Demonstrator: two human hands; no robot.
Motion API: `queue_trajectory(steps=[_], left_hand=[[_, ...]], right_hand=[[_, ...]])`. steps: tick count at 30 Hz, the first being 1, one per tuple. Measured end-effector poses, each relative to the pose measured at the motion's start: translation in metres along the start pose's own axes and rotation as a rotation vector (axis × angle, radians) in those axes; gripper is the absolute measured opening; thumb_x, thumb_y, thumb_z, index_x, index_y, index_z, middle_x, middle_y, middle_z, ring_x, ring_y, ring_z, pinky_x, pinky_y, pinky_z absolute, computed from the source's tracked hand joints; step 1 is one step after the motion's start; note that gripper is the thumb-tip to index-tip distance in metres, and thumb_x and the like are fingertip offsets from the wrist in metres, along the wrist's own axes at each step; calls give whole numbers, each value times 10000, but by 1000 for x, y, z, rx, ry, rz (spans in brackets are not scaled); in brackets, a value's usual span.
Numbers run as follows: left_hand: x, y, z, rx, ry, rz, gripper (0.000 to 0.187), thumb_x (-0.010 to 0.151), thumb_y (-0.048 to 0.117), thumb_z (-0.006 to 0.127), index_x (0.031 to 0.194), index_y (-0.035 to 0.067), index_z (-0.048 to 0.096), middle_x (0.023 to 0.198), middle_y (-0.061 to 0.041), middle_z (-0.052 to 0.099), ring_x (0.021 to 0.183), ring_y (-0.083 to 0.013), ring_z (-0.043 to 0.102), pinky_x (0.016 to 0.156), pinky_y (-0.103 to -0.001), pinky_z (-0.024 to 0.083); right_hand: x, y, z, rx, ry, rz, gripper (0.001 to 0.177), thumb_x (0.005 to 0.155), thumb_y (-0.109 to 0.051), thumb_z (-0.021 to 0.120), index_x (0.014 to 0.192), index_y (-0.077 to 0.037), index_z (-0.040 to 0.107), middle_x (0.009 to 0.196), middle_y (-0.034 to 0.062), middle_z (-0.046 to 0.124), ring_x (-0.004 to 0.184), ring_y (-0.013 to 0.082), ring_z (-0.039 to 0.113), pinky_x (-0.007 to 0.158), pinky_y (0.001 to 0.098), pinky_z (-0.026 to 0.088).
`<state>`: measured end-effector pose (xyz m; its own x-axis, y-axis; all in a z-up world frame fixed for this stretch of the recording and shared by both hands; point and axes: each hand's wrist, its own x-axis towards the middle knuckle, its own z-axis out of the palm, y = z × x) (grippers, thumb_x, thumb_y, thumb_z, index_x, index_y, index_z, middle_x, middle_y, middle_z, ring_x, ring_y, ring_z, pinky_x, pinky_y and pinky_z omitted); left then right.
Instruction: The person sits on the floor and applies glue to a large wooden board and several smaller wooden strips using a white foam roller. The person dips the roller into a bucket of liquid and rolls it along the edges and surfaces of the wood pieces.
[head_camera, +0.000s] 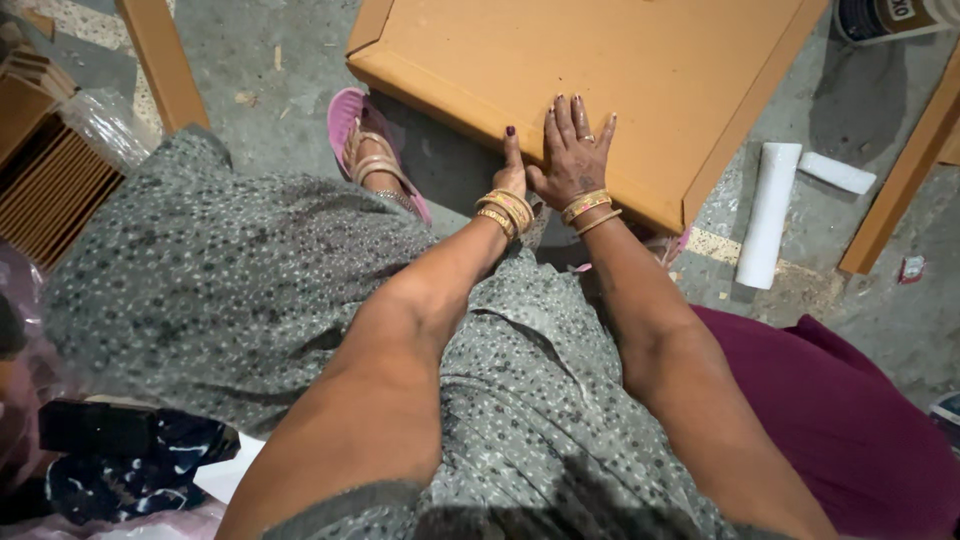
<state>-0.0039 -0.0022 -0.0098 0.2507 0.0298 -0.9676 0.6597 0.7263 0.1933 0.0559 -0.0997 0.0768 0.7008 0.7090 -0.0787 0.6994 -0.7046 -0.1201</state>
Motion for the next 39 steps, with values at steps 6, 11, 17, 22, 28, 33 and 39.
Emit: queue_trajectory(steps=[6, 11, 17, 22, 28, 33, 39], left_hand=[[-3, 12, -6, 65, -76, 93, 1230, 685, 994, 393, 1329, -24, 641, 1176, -191, 717, 961, -343, 700, 705, -527, 572], [-34, 26, -20, 51, -98, 97, 1180, 604, 934, 477, 1461, 124, 500, 1335, -100, 584, 1137, -303, 572, 904, -683, 515], [-27, 49, -40, -87, -20, 155, 1036, 701, 812, 632, 1438, 102, 474, 1262, -93, 575, 1116, -340, 638, 959, -673, 539], [9, 69, -31, 230, 257, 260, 880, 828, 725, 672, 1199, -73, 677, 1093, -252, 727, 957, -385, 729, 911, -520, 597], [18, 74, -22, 267, 344, 324, 670, 832, 542, 719, 1006, -104, 762, 1024, -281, 766, 915, -412, 730, 900, -477, 545], [4, 77, -18, 137, 352, 301, 633, 821, 485, 765, 1027, -110, 705, 1025, -286, 735, 891, -431, 721, 858, -512, 569], [32, 71, -22, 161, 363, 310, 764, 790, 569, 773, 1048, -143, 670, 1028, -307, 723, 877, -428, 750, 802, -508, 621]], right_hand=[[0, -1, -5, 41, 3, 27, 881, 821, -470, 756, 1520, -16, 471, 1663, 143, 335, 1551, 330, 251, 1153, 775, 47], [-4, 33, 25, 123, 13, -55, 748, 920, -424, 720, 1523, -36, 509, 1656, 144, 359, 1538, 347, 262, 1149, 758, 74], [-42, 83, 25, 239, 35, -103, 659, 995, -353, 719, 1557, -99, 487, 1734, 121, 371, 1643, 320, 251, 1346, 567, 249], [-78, 77, -37, -108, -224, 88, 1122, 736, -455, 865, 1625, -80, 292, 1704, 154, 231, 1567, 352, 186, 1211, 607, 211], [-84, 78, -36, -221, -228, 141, 1287, 659, -465, 915, 1695, -173, 209, 1745, 169, 128, 1589, 403, 132, 1181, 721, 133], [-83, 88, -26, -185, -191, 130, 1307, 636, -479, 925, 1700, -184, 226, 1759, 177, 131, 1605, 413, 112, 1178, 763, 102], [-83, 87, -25, -193, -193, 130, 1310, 639, -501, 918, 1696, -159, 224, 1759, 177, 136, 1610, 407, 98, 1182, 765, 85]])
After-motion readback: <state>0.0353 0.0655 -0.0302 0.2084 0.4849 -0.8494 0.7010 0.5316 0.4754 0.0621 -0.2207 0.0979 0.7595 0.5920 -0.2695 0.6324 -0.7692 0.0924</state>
